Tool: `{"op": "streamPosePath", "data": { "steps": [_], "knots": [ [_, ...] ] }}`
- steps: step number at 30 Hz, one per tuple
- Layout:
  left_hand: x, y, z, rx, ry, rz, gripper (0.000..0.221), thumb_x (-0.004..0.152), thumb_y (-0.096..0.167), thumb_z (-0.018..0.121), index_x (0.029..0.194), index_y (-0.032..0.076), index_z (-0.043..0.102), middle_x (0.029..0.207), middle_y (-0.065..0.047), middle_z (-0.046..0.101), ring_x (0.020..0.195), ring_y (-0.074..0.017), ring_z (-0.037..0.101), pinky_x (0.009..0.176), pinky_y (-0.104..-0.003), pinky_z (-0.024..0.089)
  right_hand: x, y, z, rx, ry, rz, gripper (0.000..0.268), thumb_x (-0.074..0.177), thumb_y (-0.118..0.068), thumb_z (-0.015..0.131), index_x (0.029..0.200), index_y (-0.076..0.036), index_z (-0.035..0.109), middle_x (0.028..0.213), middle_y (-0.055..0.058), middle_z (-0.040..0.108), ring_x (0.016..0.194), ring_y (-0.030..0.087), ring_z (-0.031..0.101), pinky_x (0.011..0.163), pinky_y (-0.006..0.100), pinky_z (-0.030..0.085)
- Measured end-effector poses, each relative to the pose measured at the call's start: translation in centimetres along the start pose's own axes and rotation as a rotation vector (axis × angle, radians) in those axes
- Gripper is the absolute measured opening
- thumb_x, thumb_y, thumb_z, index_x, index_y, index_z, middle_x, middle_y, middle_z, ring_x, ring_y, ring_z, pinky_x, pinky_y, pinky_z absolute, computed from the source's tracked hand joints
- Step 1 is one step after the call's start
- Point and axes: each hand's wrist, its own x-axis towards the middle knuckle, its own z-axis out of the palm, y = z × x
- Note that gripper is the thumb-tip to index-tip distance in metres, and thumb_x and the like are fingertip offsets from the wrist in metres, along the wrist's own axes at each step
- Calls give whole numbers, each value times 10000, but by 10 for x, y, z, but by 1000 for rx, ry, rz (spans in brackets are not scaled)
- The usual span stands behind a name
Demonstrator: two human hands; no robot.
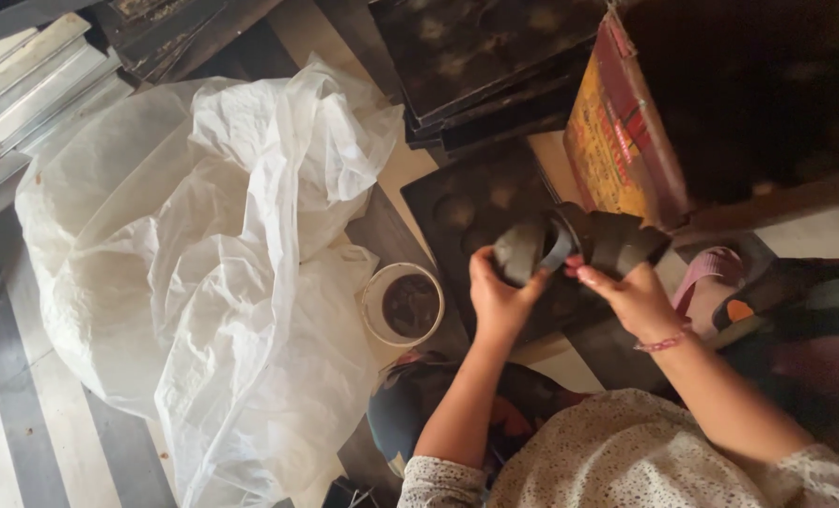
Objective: Organizing and cleaning circular baking rings and metal trays in a bakery.
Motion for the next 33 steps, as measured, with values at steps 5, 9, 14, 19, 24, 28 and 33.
{"op": "streamPosePath", "data": {
  "steps": [5,9,14,19,24,28,33],
  "knots": [
    [-9,10,-1,105,-196,183,814,703,321,913,1289,-17,461,1169,-246,615,1022,-396,653,847,-431,547,1,6,18,-268,-69,-128,409,881,-102,791,1238,20,634,1155,49,680,1032,141,617,917,294,513],
    [-11,8,-5,16,-437,132,690,805,276,848,1318,-2,480,1108,-203,650,989,-360,678,821,-395,550,6,6,16,-141,-26,5,382,878,-89,779,1233,10,676,1156,41,725,1031,148,663,917,298,539],
    [-3,6,-16,-413,-706,13,328,981,133,734,1250,22,581,995,-44,648,895,-160,607,784,-303,532,16,27,-20,91,-116,13,410,853,-59,819,1227,-3,659,1027,27,702,878,155,648,794,306,548],
    [20,3,-56,-933,-657,-109,208,1021,108,700,1196,40,610,931,3,630,796,-104,584,726,-268,506,19,-18,-33,111,-61,-103,323,886,-98,819,1169,-29,680,993,27,693,868,153,639,794,289,540],
    [34,-2,-54,-1176,-379,-9,141,1072,160,676,1106,43,606,876,-8,650,771,-128,606,733,-289,526,28,6,-58,-73,168,-43,266,852,-169,808,1061,-66,678,980,-3,705,844,141,663,798,294,557],
    [11,-23,-4,-653,-346,-207,220,1037,302,609,1090,89,591,935,-35,723,872,-140,663,839,-297,528,26,18,-46,-62,150,275,389,923,-234,786,1030,35,526,937,43,500,857,209,453,737,414,374],
    [8,-65,37,-655,-557,-796,578,1127,540,441,1385,67,649,957,-87,597,739,-286,425,733,-547,254,28,19,-8,-60,46,360,466,821,-269,786,1214,-40,686,1102,44,742,953,132,668,808,318,524]
  ]
}}
